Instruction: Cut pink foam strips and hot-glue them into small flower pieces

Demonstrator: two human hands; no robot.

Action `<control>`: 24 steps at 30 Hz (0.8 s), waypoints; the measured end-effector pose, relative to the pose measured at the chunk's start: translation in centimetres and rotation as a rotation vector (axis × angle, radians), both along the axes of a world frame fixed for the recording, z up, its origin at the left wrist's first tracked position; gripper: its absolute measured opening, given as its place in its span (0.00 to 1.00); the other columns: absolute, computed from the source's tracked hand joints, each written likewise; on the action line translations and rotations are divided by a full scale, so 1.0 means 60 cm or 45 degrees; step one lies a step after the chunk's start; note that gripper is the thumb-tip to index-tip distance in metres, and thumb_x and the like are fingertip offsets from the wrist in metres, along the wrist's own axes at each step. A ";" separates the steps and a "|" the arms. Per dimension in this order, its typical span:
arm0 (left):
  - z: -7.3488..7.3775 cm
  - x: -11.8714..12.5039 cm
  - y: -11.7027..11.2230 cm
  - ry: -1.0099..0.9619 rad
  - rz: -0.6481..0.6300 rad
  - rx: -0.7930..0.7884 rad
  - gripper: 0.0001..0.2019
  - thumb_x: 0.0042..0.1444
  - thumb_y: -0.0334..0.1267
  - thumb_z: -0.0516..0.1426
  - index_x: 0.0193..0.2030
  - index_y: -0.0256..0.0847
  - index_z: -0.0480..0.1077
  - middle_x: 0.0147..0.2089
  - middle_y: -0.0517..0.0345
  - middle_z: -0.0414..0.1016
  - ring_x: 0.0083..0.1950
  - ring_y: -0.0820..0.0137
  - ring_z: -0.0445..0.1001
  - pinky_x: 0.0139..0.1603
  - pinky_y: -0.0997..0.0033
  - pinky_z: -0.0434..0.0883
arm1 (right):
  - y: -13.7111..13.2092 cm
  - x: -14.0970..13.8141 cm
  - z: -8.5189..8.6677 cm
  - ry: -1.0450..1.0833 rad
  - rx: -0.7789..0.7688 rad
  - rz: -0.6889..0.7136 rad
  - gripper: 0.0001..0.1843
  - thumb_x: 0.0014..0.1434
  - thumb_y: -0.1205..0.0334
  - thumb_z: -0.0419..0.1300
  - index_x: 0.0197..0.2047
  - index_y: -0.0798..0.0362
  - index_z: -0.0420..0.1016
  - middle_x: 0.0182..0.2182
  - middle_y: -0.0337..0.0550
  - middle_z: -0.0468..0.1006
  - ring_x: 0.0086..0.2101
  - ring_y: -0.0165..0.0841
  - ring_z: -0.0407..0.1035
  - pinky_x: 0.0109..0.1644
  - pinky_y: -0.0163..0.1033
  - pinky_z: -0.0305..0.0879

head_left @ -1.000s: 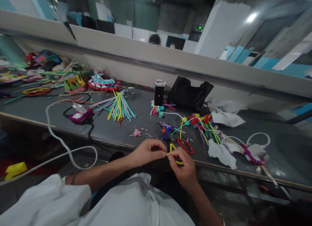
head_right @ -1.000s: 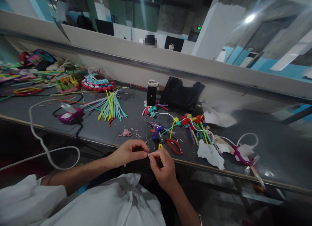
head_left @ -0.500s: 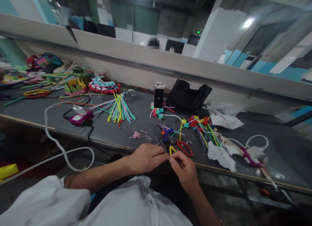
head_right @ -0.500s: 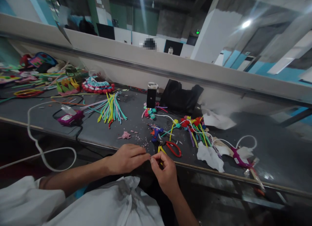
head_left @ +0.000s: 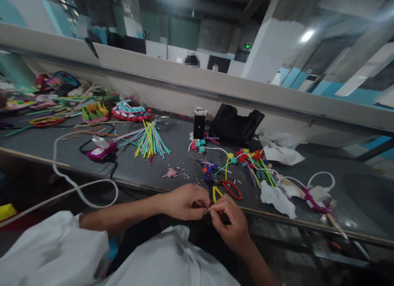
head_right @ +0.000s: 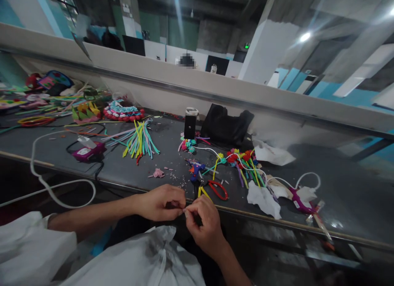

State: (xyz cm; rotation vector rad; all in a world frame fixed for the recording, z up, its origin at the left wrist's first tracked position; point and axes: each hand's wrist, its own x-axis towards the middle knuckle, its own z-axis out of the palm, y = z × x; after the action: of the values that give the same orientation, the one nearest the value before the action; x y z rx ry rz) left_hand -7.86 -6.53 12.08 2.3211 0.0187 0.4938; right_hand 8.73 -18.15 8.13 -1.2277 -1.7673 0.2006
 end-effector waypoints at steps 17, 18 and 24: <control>0.006 -0.003 -0.012 0.037 0.339 -0.372 0.10 0.57 0.40 0.56 0.37 0.34 0.74 0.31 0.57 0.72 0.32 0.75 0.68 0.33 0.77 0.63 | 0.003 0.016 0.020 -0.074 0.153 -0.144 0.06 0.61 0.71 0.55 0.38 0.50 0.70 0.29 0.41 0.73 0.33 0.33 0.68 0.39 0.41 0.66; 0.006 -0.002 -0.013 0.097 0.327 -0.485 0.12 0.57 0.42 0.56 0.37 0.34 0.74 0.30 0.58 0.72 0.31 0.75 0.67 0.32 0.78 0.63 | 0.003 0.018 0.021 -0.100 0.170 -0.145 0.06 0.61 0.71 0.56 0.39 0.50 0.71 0.30 0.41 0.74 0.34 0.34 0.69 0.39 0.42 0.67; 0.012 0.009 -0.016 0.281 0.299 -1.111 0.17 0.53 0.49 0.59 0.36 0.35 0.73 0.22 0.64 0.67 0.20 0.80 0.57 0.19 0.80 0.54 | 0.005 0.023 0.027 -0.223 0.242 -0.143 0.09 0.60 0.71 0.57 0.42 0.50 0.72 0.32 0.44 0.76 0.35 0.35 0.70 0.41 0.44 0.68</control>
State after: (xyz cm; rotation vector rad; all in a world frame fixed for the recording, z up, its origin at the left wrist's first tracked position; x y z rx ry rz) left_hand -7.31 -7.47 12.83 1.5013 0.5139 0.2572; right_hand 10.11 -17.86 9.73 -1.2309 -1.8132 -0.1411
